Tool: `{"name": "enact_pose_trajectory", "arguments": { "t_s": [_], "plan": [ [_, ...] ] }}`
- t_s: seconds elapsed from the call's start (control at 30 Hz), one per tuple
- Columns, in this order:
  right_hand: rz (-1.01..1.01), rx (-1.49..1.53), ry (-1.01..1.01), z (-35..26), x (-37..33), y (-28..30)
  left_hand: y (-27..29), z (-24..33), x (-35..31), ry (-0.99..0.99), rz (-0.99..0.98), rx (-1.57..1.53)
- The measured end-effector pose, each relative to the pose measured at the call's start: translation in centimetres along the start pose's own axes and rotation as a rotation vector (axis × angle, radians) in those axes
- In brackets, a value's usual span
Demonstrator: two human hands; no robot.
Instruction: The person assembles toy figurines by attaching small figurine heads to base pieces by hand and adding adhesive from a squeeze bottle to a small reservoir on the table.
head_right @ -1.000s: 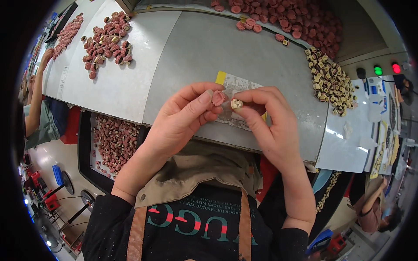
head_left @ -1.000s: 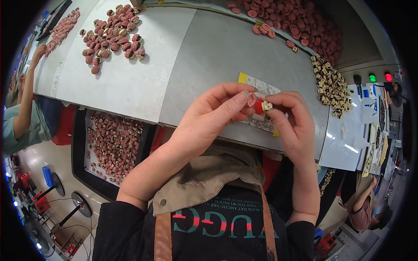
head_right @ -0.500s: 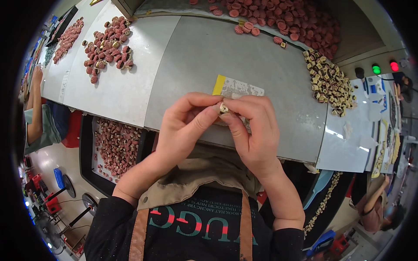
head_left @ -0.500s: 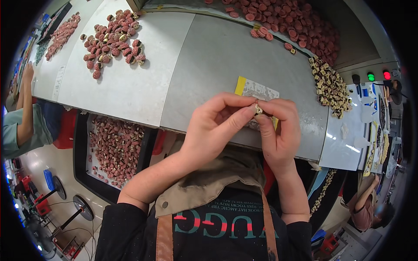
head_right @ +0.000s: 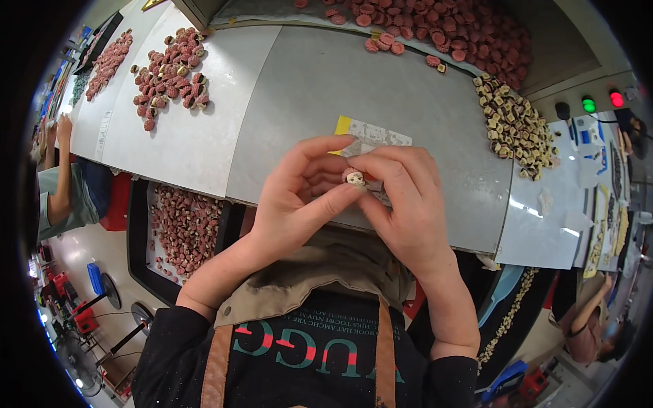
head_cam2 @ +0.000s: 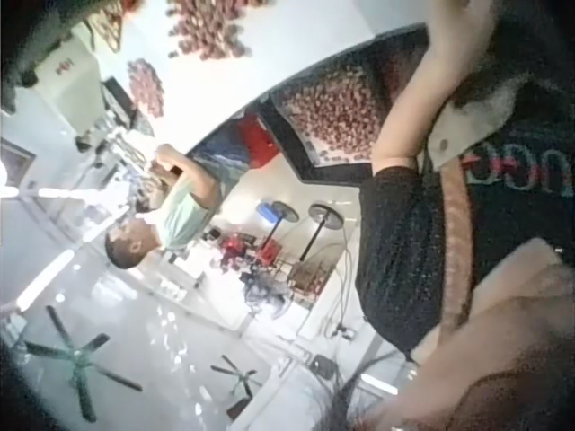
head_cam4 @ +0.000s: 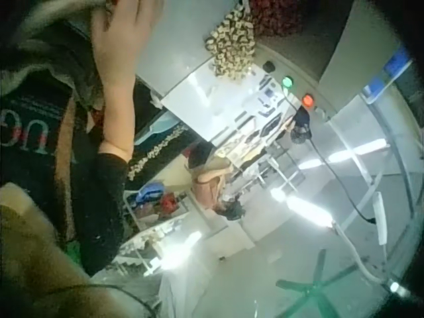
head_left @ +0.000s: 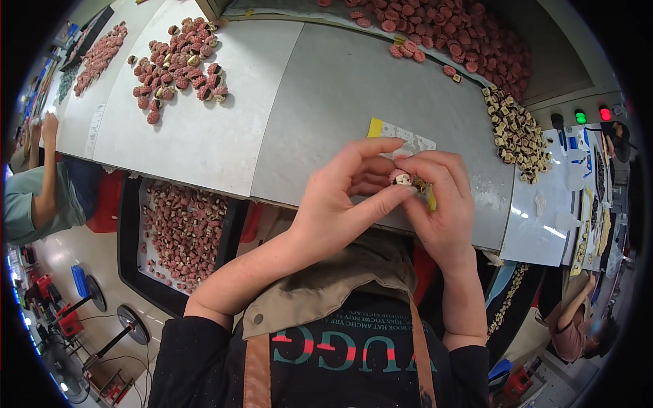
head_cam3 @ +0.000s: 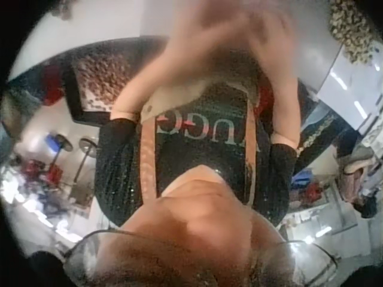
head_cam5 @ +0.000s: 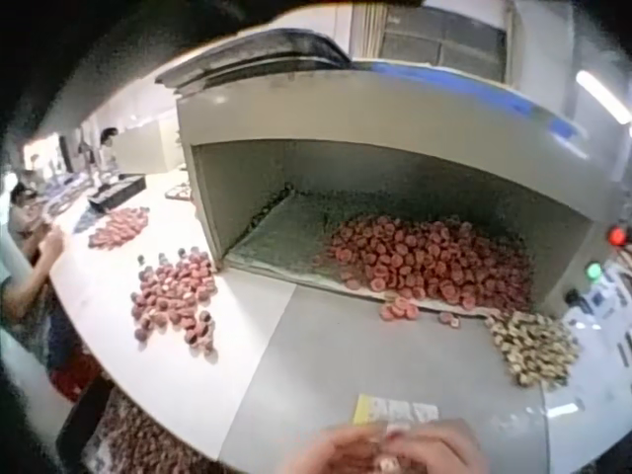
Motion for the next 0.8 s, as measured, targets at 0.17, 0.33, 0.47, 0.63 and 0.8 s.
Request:
{"name": "enact_pose_trajectory", "arguments": {
  "t_s": [0.17, 0.33, 0.47, 0.63, 0.8],
  "plan": [
    [0.021, -0.041, 0.034, 0.2, -0.6, 0.1, -0.4, -0.2, 0.2, -0.036, -0.045, 0.2],
    [0.062, -0.055, 0.045, -0.2, -0.5, 0.1, -0.4, -0.1, 0.2, -0.053, -0.042, 0.21],
    [-0.055, -0.022, -0.03, 0.6, -0.2, 0.9, 0.5, 2.1, 0.0, -0.169, 0.078, 0.65],
    [-0.108, -0.27, -0.139, 5.2, -1.5, 5.5, 6.5, 5.4, 1.1, -0.531, 0.388, 1.445],
    [-0.083, -0.277, -0.19, 11.1, 1.4, 7.7, 2.0, 7.8, 6.1, -0.637, 0.249, 1.417]
  ]
}}
Point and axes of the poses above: each hand's wrist, its own x-axis towards the middle knuckle, its own y-axis out of the back of the hand, z = x × y, the point moved 6 cm from there along x, towards the middle knuckle, and after that the axes turned 13 degrees about y, right-handed, at the moved point
